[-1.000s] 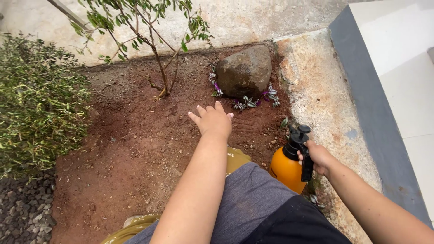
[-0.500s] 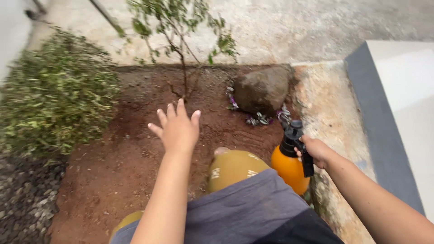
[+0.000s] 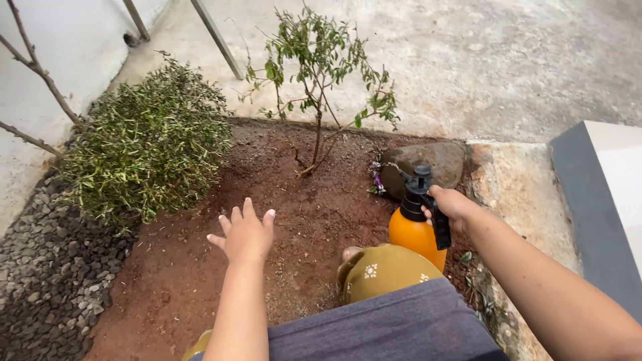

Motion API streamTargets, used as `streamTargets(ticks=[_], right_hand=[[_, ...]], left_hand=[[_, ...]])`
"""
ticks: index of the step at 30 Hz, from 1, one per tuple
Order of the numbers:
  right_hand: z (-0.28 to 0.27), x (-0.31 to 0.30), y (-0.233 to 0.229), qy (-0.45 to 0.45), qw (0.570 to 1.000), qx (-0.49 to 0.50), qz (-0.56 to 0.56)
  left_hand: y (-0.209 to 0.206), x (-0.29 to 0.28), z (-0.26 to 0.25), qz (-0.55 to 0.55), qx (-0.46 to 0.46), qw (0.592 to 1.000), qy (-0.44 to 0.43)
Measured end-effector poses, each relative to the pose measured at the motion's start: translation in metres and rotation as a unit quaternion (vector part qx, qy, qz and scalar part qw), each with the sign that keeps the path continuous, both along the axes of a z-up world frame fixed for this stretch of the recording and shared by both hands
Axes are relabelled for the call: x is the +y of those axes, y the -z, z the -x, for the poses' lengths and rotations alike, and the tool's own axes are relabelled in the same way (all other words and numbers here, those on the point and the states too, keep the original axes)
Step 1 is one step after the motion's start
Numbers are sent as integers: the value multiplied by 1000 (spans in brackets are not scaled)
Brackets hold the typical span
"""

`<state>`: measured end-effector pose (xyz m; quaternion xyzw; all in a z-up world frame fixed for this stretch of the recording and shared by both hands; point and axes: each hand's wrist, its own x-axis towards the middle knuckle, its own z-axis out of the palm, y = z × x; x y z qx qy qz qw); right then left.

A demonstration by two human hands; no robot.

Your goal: Watering or spraying garden plants using a hand-pressurized spray bottle.

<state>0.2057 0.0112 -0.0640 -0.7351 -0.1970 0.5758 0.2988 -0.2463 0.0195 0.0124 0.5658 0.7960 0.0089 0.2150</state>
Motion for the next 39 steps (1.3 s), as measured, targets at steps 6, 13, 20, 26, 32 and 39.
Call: streamTargets(ticks=[6,13,20,26,32,39], right_hand=[[37,52,-14,33,999,11,-11],[83,86,-32,110,992,49,-44],[154,103,-21,5,997,50,-61],[202,107,-24,-30,995,73,-58],[267,81,-27,-137,988,55,-51],[314,77,-5,-194,977,91,-24]], left_hand=[[-23,16,3,12,-32,999,5],[-27,30,24,-5,-47,999,-26],[-23,32,21,-2,-63,998,-26],[-23,30,28,31,-66,997,-23],[-23,26,35,-4,-96,994,-54],[-19,14,60,-35,-129,989,-66]])
